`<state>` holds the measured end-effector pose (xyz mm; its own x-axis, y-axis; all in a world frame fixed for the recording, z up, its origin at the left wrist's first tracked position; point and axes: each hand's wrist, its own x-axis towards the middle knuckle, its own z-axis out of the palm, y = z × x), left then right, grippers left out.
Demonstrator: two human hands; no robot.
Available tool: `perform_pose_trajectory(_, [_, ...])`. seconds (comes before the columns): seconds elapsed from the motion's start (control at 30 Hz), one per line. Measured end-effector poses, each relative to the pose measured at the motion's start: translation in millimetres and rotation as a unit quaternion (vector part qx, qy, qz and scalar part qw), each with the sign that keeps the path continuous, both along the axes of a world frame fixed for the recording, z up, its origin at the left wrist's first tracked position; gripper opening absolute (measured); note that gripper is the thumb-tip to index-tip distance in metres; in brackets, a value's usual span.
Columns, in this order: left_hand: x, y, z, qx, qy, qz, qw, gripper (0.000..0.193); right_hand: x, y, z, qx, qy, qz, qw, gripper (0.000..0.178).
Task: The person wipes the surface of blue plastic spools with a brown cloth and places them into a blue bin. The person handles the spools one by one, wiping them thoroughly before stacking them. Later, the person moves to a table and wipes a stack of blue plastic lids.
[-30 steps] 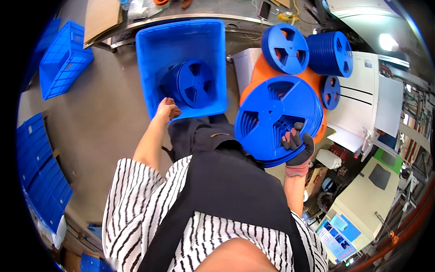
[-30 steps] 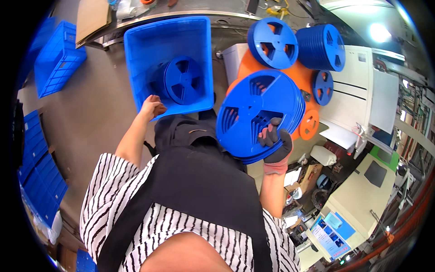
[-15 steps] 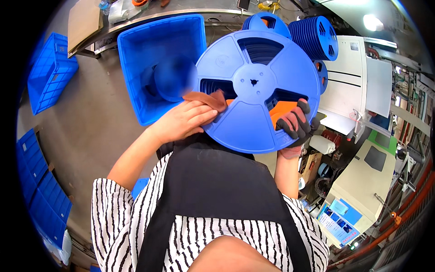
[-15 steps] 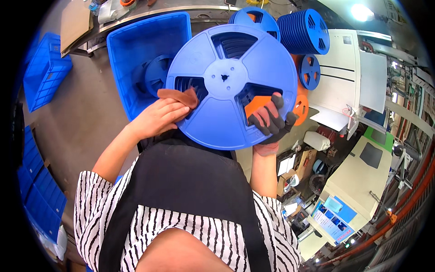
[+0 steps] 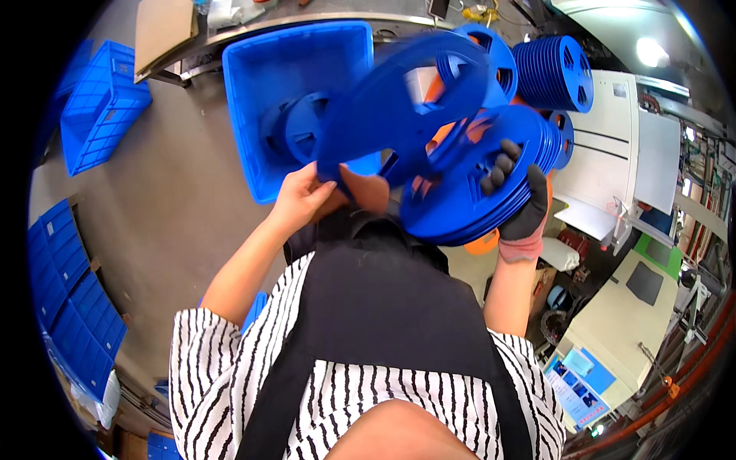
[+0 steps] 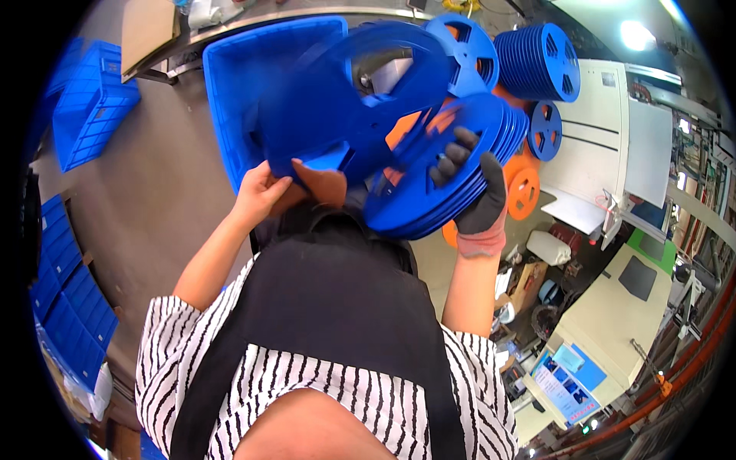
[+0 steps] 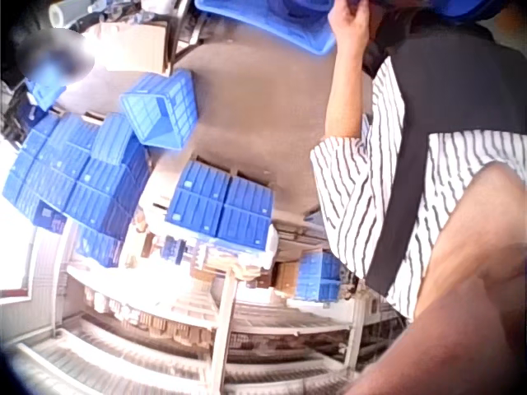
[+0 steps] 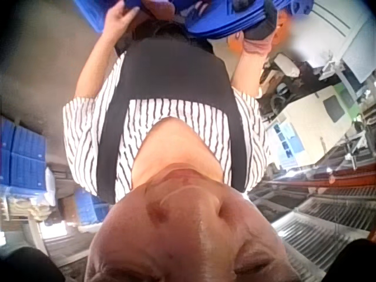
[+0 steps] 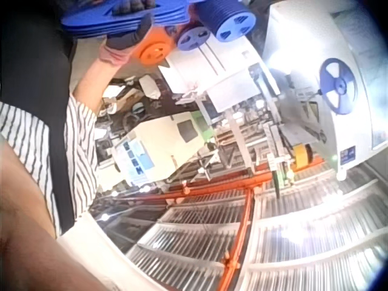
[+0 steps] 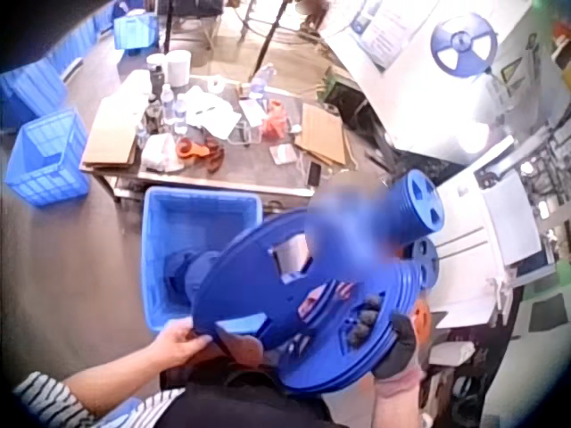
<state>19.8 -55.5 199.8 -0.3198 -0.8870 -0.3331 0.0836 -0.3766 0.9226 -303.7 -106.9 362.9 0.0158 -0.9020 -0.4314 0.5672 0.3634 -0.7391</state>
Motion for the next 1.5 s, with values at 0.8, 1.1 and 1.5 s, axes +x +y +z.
perform_pose_trajectory(0.8, [44, -22, -99, 0.233, 0.051, 0.178, 0.955, 0.027, -14, 30, -44, 0.045, -0.043, -0.010, 0.998, 0.049])
perform_pose_trajectory(1.1, [36, -23, -199, 0.314, 0.009, 0.224, 0.923, 0.045, -22, 34, -36, -0.014, -0.106, 0.005, 0.994, 0.053])
perform_pose_trajectory(1.5, [-18, -43, 45, -0.498, -0.223, -0.195, 0.815, 0.048, -14, 26, -18, -0.111, -0.333, -0.061, 0.934, 0.041])
